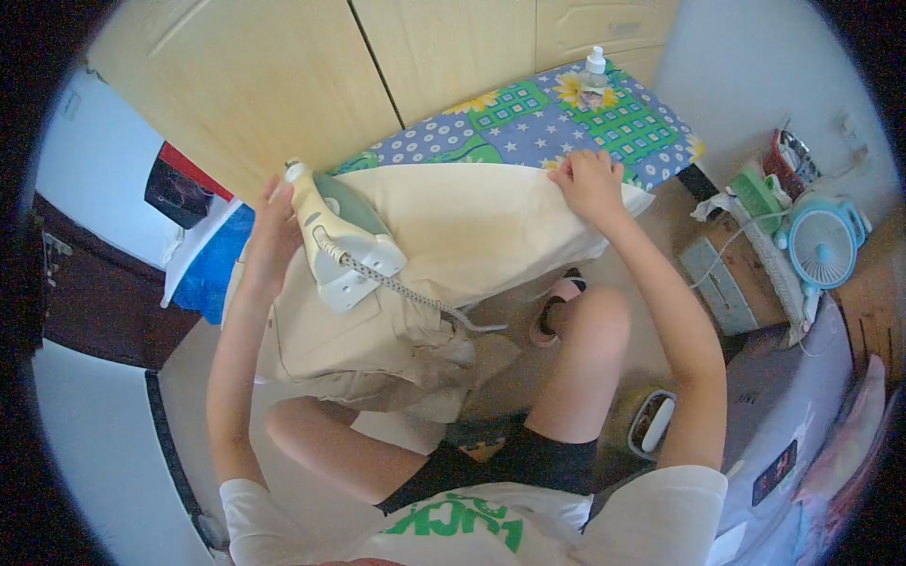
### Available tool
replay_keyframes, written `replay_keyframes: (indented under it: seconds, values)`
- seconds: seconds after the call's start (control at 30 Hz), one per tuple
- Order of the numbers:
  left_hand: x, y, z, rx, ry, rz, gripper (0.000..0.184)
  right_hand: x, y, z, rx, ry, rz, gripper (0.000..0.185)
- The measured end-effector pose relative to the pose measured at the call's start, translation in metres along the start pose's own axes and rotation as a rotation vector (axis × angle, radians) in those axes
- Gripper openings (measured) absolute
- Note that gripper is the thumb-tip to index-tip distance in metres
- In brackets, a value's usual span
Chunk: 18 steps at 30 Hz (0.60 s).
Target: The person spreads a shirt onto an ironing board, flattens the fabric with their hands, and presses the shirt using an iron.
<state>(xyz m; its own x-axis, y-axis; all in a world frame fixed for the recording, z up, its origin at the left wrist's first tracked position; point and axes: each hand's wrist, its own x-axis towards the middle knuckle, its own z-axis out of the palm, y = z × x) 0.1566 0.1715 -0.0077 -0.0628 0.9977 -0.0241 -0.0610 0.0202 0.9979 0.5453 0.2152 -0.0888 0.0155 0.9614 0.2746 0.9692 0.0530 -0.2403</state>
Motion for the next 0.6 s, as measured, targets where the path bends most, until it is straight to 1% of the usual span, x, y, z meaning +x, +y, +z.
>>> replay_keyframes:
  seconds: [0.03,0.07,0.13,0.17,0.23,0.47,0.53,0.6]
  values:
    - [-0.001,0.004,0.009,-0.075,-0.017,-0.061,0.079,-0.001,0.002,0.003,-0.003,0.061,-0.060,0.027]
    - [-0.004,0.011,0.018,-0.058,-0.016,-0.059,0.079,0.000,0.004,0.004,0.013,0.063,-0.054,0.027]
    - [-0.011,0.024,0.032,-0.022,0.067,-0.133,0.084,0.006,0.006,0.003,0.148,0.023,-0.076,0.021]
    - [-0.011,0.023,0.033,-0.008,0.072,-0.134,0.084,0.007,0.007,0.005,0.163,0.021,-0.074,0.021]
    - [-0.006,0.017,0.032,-0.050,0.092,-0.086,0.086,0.011,0.009,0.007,0.155,0.094,-0.129,0.017]
    - [-0.008,0.019,0.018,0.019,0.115,-0.082,0.083,0.030,0.024,0.013,0.159,0.055,-0.205,0.015]
    - [-0.010,0.021,0.013,0.058,0.049,-0.099,0.082,0.033,0.027,0.012,0.148,0.054,-0.246,0.016]
    - [-0.006,0.017,0.007,0.055,0.037,-0.091,0.080,0.036,0.029,0.014,0.141,0.062,-0.269,0.018]
